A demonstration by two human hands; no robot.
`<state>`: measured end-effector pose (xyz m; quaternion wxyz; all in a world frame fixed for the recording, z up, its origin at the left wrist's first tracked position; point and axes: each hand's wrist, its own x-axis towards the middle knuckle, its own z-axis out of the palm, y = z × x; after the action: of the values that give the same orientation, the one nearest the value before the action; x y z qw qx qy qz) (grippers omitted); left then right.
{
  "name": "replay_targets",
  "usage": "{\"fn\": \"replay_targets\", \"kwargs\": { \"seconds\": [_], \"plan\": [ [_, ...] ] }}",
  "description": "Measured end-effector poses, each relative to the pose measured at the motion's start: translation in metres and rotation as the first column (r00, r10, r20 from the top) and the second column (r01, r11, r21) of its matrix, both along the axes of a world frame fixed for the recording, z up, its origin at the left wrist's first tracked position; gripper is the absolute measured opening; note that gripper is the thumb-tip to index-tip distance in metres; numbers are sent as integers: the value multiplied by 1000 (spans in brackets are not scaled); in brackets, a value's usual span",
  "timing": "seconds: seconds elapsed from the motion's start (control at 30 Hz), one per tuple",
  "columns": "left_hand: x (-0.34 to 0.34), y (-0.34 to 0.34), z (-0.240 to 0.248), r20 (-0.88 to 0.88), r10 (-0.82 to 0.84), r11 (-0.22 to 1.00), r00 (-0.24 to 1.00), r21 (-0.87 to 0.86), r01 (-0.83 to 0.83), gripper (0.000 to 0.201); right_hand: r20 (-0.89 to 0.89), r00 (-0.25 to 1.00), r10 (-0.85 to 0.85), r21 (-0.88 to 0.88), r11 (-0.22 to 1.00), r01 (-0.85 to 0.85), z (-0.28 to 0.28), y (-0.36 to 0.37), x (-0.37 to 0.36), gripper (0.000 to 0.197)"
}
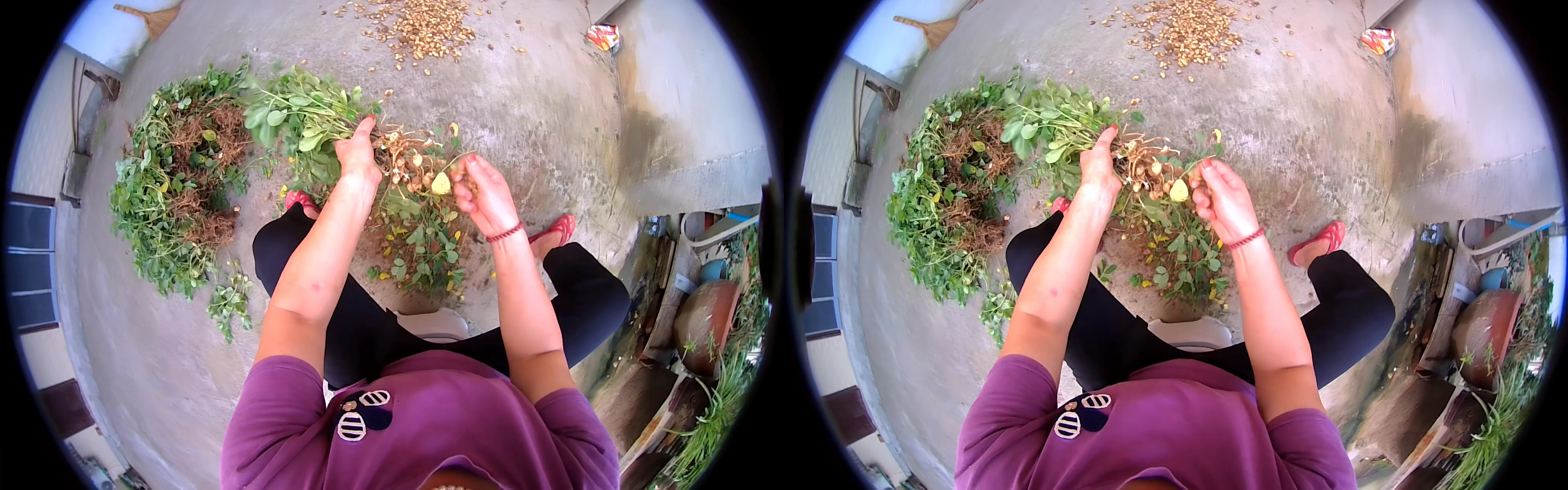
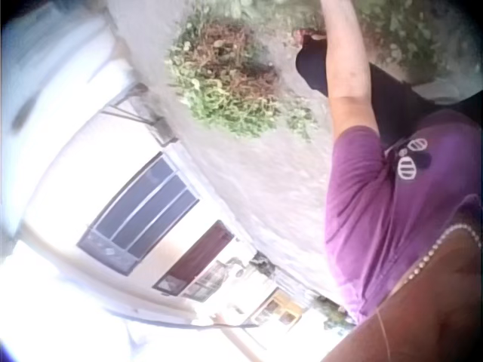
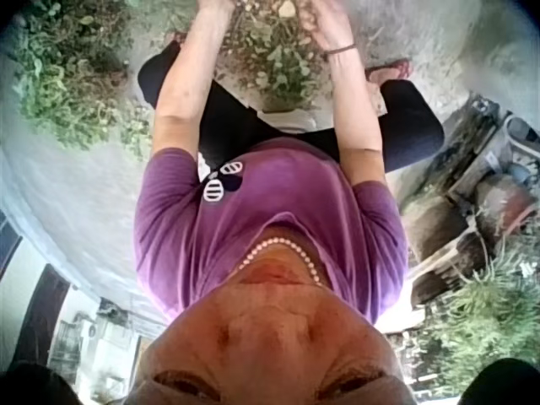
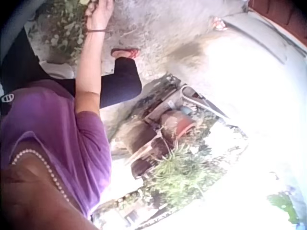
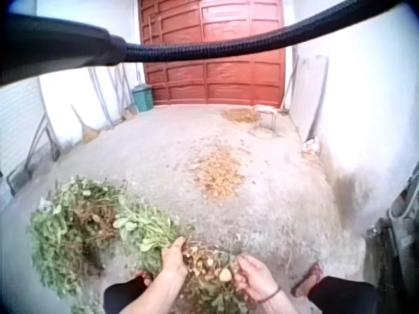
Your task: The person plucks peanuts from the roots of a plant by hand, piles the harvested peanuts on the ground, and then washes their hands and the peanuts at a sink.
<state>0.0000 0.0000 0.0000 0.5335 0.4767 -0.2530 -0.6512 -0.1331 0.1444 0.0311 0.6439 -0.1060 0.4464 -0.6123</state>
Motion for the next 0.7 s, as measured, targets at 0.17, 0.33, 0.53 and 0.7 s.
{"fn": "replay_targets", "kwargs": {
  "seconds": [0.17,0.33,0.53,0.7],
  "plan": [
    [3,2,13,-165,3,987,986,160,23,24,-524,673,-522,-303,853,425,5,-14,-2,17],
    [6,6,1,-145,-6,973,989,229,40,27,-984,-140,-108,-110,994,11,10,-6,34,25],
    [3,6,-3,-222,-37,983,974,169,75,28,-991,-130,28,29,1000,-3,11,-22,47,30],
    [8,2,-9,-313,-137,960,940,190,203,27,-996,3,86,84,980,-181,8,-23,25,27]
  ]
}}
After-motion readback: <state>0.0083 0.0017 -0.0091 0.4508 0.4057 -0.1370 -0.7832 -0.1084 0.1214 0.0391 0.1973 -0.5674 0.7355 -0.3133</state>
